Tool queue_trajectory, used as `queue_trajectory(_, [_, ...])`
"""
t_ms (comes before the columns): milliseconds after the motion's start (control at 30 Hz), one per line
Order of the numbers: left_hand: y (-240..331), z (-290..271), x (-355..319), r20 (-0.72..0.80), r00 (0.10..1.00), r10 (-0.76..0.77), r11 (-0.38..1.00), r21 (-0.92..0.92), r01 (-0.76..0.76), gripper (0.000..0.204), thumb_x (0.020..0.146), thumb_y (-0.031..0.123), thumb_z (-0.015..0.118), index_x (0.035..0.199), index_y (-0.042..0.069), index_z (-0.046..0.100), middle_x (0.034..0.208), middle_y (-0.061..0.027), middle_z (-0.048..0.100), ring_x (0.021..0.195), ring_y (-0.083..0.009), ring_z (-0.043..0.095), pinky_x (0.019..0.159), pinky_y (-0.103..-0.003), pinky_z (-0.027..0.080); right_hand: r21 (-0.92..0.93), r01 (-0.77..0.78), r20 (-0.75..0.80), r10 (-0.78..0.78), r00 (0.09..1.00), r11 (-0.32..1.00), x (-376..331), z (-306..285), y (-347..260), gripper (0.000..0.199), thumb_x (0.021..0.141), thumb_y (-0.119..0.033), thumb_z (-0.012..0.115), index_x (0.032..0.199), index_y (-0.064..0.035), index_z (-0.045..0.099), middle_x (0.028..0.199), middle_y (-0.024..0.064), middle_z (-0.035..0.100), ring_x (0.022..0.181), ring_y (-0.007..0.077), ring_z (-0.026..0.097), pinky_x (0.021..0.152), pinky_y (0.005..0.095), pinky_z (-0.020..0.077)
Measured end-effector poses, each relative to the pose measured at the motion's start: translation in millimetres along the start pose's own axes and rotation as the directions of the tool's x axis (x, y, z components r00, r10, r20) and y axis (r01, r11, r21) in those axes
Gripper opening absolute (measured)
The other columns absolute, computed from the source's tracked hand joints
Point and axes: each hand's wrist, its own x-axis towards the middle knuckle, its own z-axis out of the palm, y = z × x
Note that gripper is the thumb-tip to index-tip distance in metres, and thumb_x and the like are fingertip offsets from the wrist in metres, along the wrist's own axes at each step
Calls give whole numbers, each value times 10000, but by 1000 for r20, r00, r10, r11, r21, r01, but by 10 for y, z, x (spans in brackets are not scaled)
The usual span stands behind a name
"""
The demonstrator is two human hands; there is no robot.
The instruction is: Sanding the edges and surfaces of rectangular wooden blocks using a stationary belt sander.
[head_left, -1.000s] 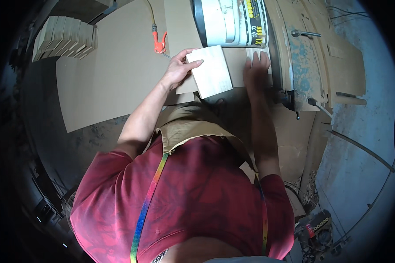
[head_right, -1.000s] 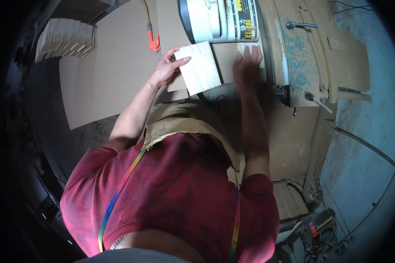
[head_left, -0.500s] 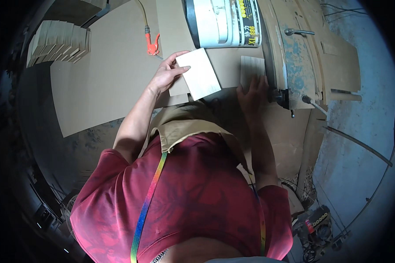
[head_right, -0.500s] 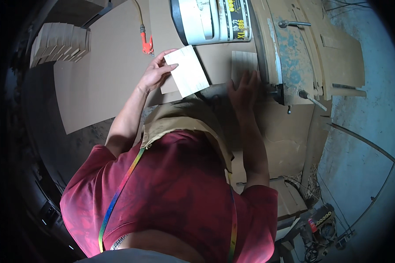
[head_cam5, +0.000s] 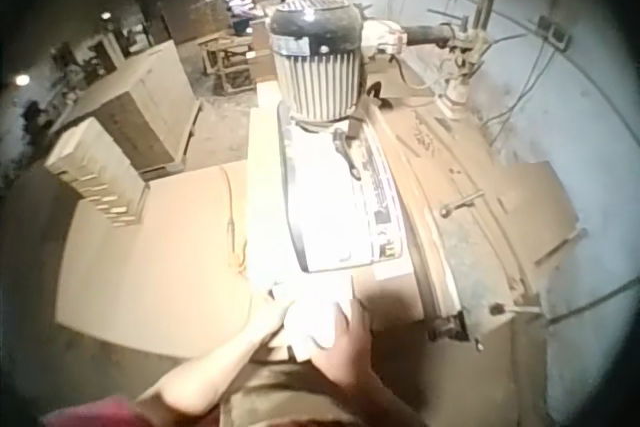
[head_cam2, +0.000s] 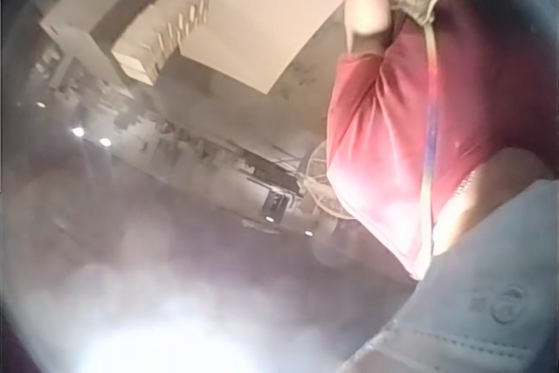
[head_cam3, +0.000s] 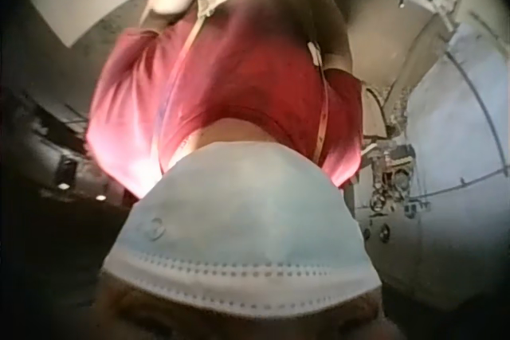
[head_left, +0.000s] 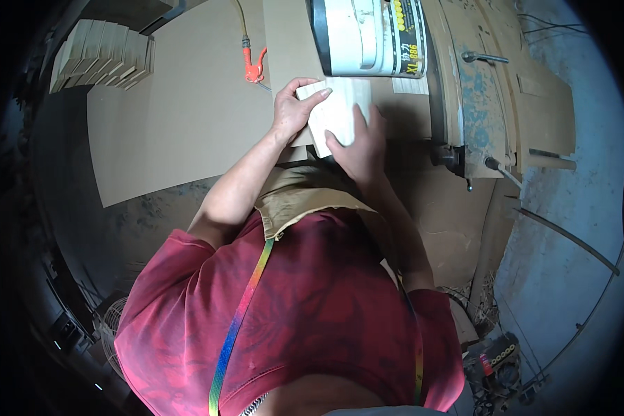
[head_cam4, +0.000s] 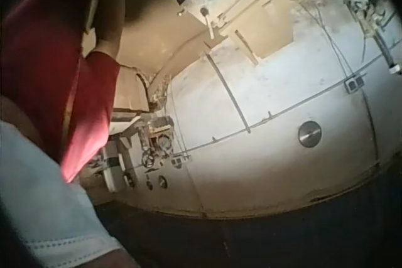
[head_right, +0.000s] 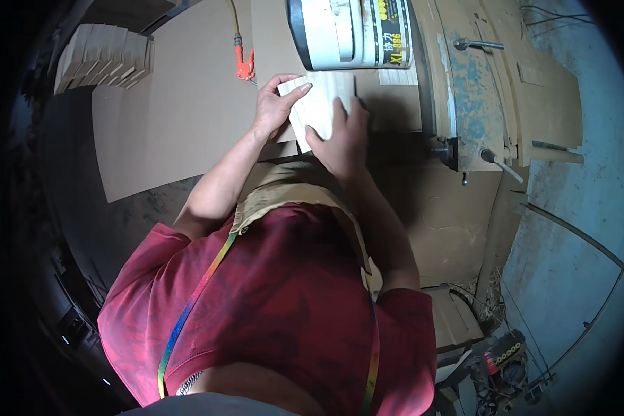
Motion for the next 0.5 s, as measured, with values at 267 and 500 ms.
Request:
queue_trajectory(267, [55,-86,75,-27,994,-107,994,-26,106,356,1025,103,837,1355,23,730,1052,-105,771,921,-154,702,801,-259,597,123,49,-52,-43,998,991,34,-227,-98,755,741,-133,917,1424,49,653,1448,313,606,1198,496,660,1023,536,592])
queue_trajectory(500, [104,-371,85,274,946,-177,894,-357,270,423,1041,78,806,1442,26,679,1112,-95,757,904,-150,693,758,-219,563,287,113,-127,-80,989,951,-65,-85,-82,703,751,-153,927,1376,42,671,1441,303,610,1225,508,662,1040,546,588])
